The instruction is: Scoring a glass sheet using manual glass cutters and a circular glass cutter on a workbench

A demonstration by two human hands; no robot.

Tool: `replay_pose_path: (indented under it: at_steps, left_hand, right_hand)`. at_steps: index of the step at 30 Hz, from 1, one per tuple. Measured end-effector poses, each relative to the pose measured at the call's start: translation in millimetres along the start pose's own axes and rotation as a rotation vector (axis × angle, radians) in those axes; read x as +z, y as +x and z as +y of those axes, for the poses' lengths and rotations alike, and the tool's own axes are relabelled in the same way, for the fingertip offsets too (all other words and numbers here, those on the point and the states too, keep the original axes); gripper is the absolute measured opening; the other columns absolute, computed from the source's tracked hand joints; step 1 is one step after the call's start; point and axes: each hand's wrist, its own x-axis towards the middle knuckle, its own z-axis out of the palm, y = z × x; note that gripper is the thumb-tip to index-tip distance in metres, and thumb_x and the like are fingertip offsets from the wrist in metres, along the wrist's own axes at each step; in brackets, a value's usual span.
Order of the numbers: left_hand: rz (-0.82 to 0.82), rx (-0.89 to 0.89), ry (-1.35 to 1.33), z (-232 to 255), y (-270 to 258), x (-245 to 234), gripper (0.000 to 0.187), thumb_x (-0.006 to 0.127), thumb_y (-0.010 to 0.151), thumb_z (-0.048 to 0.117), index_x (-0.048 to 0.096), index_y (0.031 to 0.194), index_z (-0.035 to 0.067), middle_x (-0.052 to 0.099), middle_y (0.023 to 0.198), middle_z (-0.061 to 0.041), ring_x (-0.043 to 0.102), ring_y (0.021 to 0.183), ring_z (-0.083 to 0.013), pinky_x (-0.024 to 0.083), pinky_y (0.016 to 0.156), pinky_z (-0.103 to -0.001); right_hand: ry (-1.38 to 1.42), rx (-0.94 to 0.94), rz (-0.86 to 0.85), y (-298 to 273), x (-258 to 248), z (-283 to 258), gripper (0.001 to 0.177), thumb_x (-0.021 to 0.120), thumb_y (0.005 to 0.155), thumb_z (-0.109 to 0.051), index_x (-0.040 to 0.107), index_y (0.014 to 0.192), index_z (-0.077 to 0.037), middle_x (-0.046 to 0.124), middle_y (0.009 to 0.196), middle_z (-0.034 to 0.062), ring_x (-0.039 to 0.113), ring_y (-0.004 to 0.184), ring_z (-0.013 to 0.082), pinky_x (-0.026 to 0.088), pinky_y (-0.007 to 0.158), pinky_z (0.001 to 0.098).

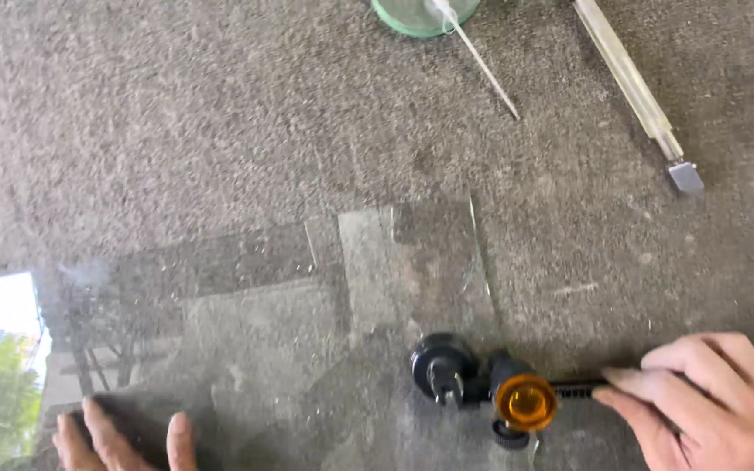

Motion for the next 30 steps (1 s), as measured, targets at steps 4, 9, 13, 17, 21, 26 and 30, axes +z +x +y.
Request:
replay_pose_path:
  at_steps: [4, 9, 13, 17, 21, 26, 30]
  left_hand:
    - [0.012, -0.057, 0.043, 15, 0, -9, 0.093, 0.054, 0.096, 0.054, 0.051, 0.158, -0.015, 0.045, 0.158, -0.042, 0.041, 0.144, -0.0616, 0.032, 0.111, -0.07]
    - [-0.02, -0.198, -0.101, 27, 3, -20, 0.1, 0.055, 0.091, 0.065, 0.045, 0.16, -0.006, 0.035, 0.164, -0.037, 0.025, 0.153, -0.0504, 0.015, 0.116, -0.07]
    - [0.01, -0.233, -0.17, 25, 2, -20, 0.097, 0.059, 0.087, 0.065, 0.047, 0.157, -0.001, 0.035, 0.165, -0.032, 0.024, 0.155, -0.048, 0.012, 0.117, -0.071]
    - [0.024, -0.248, -0.194, 27, 4, -20, 0.097, 0.058, 0.085, 0.067, 0.049, 0.156, 0.002, 0.036, 0.165, -0.03, 0.025, 0.155, -0.0472, 0.012, 0.119, -0.07]
    - [0.031, -0.252, -0.192, 27, 4, -20, 0.096, 0.061, 0.083, 0.066, 0.05, 0.156, 0.003, 0.037, 0.163, -0.029, 0.028, 0.153, -0.0484, 0.013, 0.12, -0.07]
    - [-0.007, -0.294, -0.222, 28, 3, -26, 0.097, 0.054, 0.085, 0.071, 0.048, 0.156, 0.005, 0.035, 0.164, -0.028, 0.024, 0.155, -0.0458, 0.011, 0.12, -0.069]
    - [0.034, -0.287, -0.206, 30, 7, -26, 0.096, 0.057, 0.084, 0.071, 0.052, 0.153, 0.005, 0.038, 0.163, -0.026, 0.027, 0.154, -0.0464, 0.015, 0.12, -0.07]
  right_hand:
    - [-0.104, -0.034, -0.106, 1, -12, -13, 0.016, 0.075, 0.088, -0.031, 0.072, 0.079, -0.018, 0.058, 0.072, -0.0059, 0.047, 0.07, 0.0218, 0.042, 0.071, 0.0311]
    - [-0.155, 0.299, -0.212, -43, -8, -55, 0.015, 0.074, 0.086, -0.034, 0.072, 0.081, -0.02, 0.07, 0.076, -0.0077, 0.062, 0.073, 0.0152, 0.049, 0.073, 0.0298]
    - [-0.328, 0.403, -0.247, -87, 29, -94, 0.021, 0.067, 0.085, -0.05, 0.074, 0.08, -0.032, 0.069, 0.076, -0.0148, 0.067, 0.068, 0.0118, 0.049, 0.058, 0.0334]
    - [-0.188, 0.653, -0.284, -89, 67, -134, 0.025, 0.069, 0.081, -0.053, 0.074, 0.071, -0.031, 0.066, 0.062, -0.0071, 0.065, 0.057, 0.015, 0.048, 0.059, 0.0331]
    - [-0.118, 0.797, -0.288, -47, 89, -188, 0.032, 0.068, 0.082, -0.053, 0.072, 0.065, -0.025, 0.063, 0.053, 0.0051, 0.059, 0.059, 0.0313, 0.046, 0.064, 0.0398]
    - [-0.141, 0.761, -0.528, -4, 64, -213, 0.042, 0.064, 0.087, -0.06, 0.061, 0.069, -0.022, 0.062, 0.063, 0.0072, 0.052, 0.075, 0.0355, 0.045, 0.071, 0.0415]
    - [-0.069, 0.221, -0.42, 21, 9, -203, 0.018, 0.08, 0.081, -0.04, 0.07, 0.074, -0.027, 0.075, 0.071, -0.0161, 0.065, 0.053, 0.0055, 0.055, 0.056, 0.0268]
